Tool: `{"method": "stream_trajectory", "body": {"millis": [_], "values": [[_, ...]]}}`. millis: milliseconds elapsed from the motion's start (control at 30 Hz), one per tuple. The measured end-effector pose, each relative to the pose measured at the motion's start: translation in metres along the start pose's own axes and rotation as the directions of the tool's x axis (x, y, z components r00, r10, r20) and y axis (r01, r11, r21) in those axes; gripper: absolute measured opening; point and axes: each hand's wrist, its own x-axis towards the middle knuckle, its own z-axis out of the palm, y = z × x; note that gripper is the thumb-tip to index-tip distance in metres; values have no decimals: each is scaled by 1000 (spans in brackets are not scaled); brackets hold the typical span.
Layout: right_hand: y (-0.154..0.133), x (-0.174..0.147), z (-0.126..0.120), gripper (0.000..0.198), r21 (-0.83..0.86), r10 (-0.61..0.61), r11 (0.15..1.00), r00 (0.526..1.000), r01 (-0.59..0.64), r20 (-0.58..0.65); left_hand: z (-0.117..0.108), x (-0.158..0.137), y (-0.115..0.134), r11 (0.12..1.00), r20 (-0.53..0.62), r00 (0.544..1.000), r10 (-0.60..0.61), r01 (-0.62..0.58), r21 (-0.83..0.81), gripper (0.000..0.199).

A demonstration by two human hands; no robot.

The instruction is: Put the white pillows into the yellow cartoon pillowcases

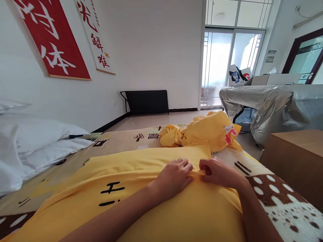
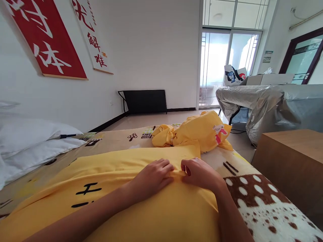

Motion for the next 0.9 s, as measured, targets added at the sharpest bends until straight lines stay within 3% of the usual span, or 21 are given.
{"method": "stream_trajectory", "body": {"millis": [133,267,400,500,733,900], "values": [[-4,-6,-6,9,31,-26,999,1000,26,11,6,15,8,997,-28,1000,-12,9,-83,18],[-7,-11,-8,7,23,-66,997,997,67,-46,14,17,11,985,-144,980,140,-123,120,18],[-10,-13,-8,18,-25,-115,993,989,113,-96,22,6,14,839,-286,872,397,-218,498,15],[-12,-16,-7,17,-23,-139,990,986,138,-95,25,-3,17,782,-358,798,485,-212,587,15],[-17,-16,-3,13,-45,-131,991,990,129,-43,31,-13,27,916,-351,883,310,-178,361,12],[-20,-14,1,9,-53,-54,997,998,55,19,31,-21,31,944,-338,896,288,-206,259,10]]}}
